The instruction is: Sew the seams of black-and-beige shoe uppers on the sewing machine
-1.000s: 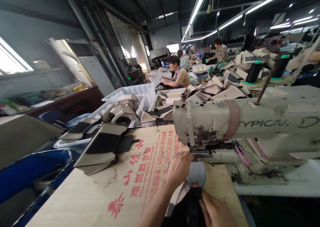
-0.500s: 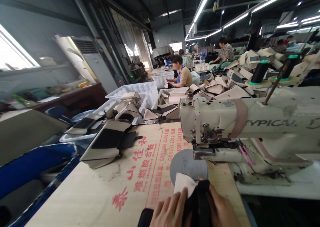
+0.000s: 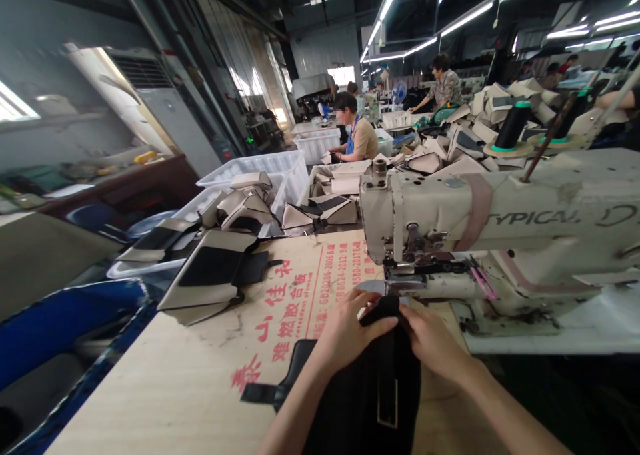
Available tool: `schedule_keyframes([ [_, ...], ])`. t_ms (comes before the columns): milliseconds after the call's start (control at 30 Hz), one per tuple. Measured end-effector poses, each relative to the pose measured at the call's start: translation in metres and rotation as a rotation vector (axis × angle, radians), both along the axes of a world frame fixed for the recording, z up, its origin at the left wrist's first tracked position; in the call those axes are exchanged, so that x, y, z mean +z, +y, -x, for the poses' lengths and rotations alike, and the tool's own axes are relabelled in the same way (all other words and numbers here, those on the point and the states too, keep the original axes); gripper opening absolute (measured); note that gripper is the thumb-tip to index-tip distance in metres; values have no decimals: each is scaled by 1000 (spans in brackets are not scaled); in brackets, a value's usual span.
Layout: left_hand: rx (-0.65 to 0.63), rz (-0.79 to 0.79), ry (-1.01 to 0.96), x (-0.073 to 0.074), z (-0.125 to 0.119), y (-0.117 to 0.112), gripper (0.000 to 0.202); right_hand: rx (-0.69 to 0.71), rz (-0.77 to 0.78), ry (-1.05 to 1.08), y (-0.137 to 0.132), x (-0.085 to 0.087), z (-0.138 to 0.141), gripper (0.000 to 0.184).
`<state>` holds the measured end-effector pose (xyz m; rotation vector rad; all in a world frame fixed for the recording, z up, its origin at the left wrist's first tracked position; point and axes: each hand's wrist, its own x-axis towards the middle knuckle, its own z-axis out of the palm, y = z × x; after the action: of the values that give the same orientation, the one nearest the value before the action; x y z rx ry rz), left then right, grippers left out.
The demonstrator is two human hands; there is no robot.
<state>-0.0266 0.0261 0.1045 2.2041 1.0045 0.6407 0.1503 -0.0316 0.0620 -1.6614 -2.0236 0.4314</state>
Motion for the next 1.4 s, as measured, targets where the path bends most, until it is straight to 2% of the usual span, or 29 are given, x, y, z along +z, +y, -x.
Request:
schedule_keyframes([
  [100,22,-24,40,-11,-4,3,47,16,8,-16,0,2,0,43],
  [267,131,-65,78,-27,-5,4,33,89,-29,83,1,2,0,34],
  [400,-5,-3,-12,-21,1,5,40,147,-66,124,2,-2,-4,35],
  [500,-75,77,-107,-15,4,6,33,108,-83,136,3,-5,-7,36],
  [600,-41,85,-121,-16,1,6,27,99,-49,188,5,-9,-7,37],
  [833,36,17,-15,-27,-7,8,19,68,29,252,6,-14,-6,33],
  [933,36,12,-33,-30,-7,9,18,100,60,246,4,-6,-9,34],
  [1033,26,-13,-20,-31,-7,10,20,140,82,327,4,7,-10,30],
  [1167,-22,-20,3,-29,-3,9,21,155,20,368,8,12,-9,22],
  [1300,1,58,-49,-27,5,3,28,203,-46,306,9,6,-10,25],
  [1400,43,-15,-82,-29,7,-4,25,219,-42,291,9,5,-11,31],
])
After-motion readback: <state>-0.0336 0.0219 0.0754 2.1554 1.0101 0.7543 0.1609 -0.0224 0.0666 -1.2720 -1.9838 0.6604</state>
